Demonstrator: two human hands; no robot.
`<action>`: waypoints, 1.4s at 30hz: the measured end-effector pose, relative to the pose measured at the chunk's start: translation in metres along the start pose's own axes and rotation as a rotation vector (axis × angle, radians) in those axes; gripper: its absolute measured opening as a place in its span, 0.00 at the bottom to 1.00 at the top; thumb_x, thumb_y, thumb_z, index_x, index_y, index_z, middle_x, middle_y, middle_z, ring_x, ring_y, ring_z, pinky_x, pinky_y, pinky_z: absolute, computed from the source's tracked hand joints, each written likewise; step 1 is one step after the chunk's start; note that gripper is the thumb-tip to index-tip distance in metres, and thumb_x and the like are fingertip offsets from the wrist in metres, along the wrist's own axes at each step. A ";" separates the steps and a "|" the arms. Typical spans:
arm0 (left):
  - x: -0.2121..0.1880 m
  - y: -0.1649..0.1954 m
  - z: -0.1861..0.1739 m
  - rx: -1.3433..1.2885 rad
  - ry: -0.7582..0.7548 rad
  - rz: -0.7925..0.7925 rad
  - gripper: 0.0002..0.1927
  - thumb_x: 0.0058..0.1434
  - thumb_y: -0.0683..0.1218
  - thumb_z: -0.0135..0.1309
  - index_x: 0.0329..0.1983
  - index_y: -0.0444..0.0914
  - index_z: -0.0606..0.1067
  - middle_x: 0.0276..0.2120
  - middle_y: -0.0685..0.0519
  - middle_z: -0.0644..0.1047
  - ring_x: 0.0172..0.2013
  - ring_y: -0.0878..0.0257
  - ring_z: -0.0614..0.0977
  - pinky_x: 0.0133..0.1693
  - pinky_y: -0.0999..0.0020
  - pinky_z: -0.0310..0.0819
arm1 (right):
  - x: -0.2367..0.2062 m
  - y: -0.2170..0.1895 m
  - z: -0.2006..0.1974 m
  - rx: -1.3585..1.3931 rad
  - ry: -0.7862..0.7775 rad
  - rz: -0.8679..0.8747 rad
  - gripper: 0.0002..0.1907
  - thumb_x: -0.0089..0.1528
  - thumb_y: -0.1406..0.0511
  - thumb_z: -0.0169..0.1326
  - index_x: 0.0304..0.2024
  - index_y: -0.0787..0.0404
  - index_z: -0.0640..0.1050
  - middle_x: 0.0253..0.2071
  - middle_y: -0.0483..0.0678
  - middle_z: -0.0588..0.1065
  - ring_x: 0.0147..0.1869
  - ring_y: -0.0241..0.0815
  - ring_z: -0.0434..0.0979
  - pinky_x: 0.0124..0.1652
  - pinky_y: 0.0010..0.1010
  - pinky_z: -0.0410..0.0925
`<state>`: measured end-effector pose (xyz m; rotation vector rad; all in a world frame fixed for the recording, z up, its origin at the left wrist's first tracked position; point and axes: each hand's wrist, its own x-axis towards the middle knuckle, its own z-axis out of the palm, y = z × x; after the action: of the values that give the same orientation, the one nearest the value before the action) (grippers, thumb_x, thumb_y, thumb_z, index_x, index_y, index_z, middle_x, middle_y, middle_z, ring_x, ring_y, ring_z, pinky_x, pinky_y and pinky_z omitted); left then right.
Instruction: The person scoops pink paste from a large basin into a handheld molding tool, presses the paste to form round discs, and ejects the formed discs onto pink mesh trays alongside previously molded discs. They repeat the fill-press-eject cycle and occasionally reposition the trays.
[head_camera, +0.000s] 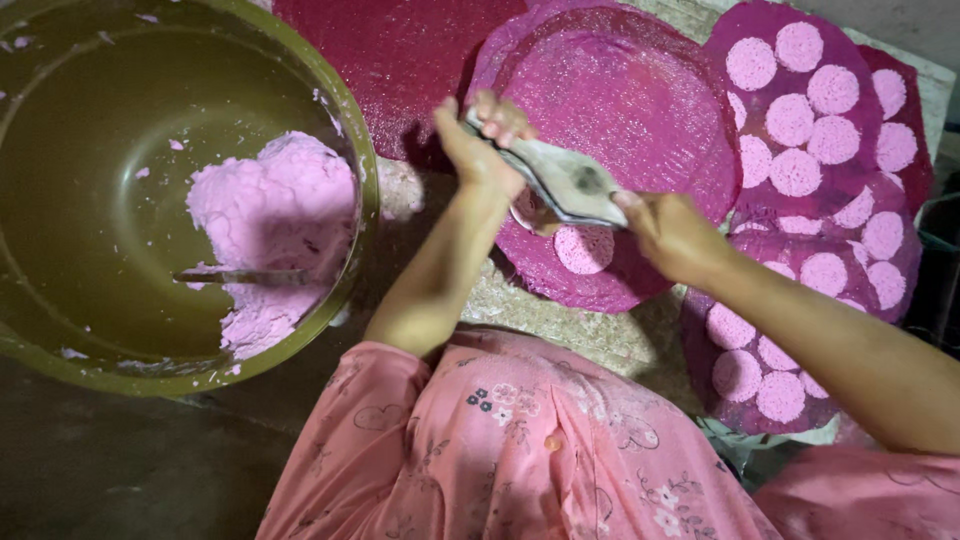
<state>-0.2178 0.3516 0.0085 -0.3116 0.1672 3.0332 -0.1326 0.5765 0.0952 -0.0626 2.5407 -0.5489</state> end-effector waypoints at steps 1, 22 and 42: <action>-0.002 -0.007 0.003 -0.026 -0.081 -0.007 0.26 0.68 0.66 0.31 0.21 0.47 0.61 0.15 0.61 0.61 0.19 0.65 0.62 0.32 0.61 0.62 | -0.002 0.005 -0.009 -0.059 -0.004 0.061 0.37 0.74 0.46 0.32 0.34 0.69 0.78 0.21 0.59 0.73 0.28 0.57 0.77 0.41 0.52 0.69; -0.223 0.180 0.165 1.861 -1.328 -0.252 0.22 0.51 0.49 0.63 0.49 0.42 0.75 0.36 0.47 0.82 0.37 0.58 0.83 0.39 0.61 0.76 | -0.104 -0.205 -0.073 -0.239 -0.037 -1.415 0.31 0.58 0.40 0.53 0.33 0.62 0.73 0.24 0.51 0.69 0.29 0.53 0.74 0.29 0.44 0.64; -0.271 0.346 -0.043 0.905 -0.039 -0.260 0.15 0.58 0.46 0.58 0.47 0.34 0.77 0.35 0.49 0.79 0.32 0.61 0.79 0.34 0.66 0.74 | -0.051 -0.303 -0.035 -0.824 0.861 -1.539 0.11 0.67 0.61 0.54 0.51 0.52 0.78 0.53 0.43 0.74 0.59 0.40 0.74 0.58 0.36 0.69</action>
<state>0.0206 -0.0167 0.0573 -0.1669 1.3011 2.3837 -0.1265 0.3197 0.2675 -2.6290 2.7744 0.1284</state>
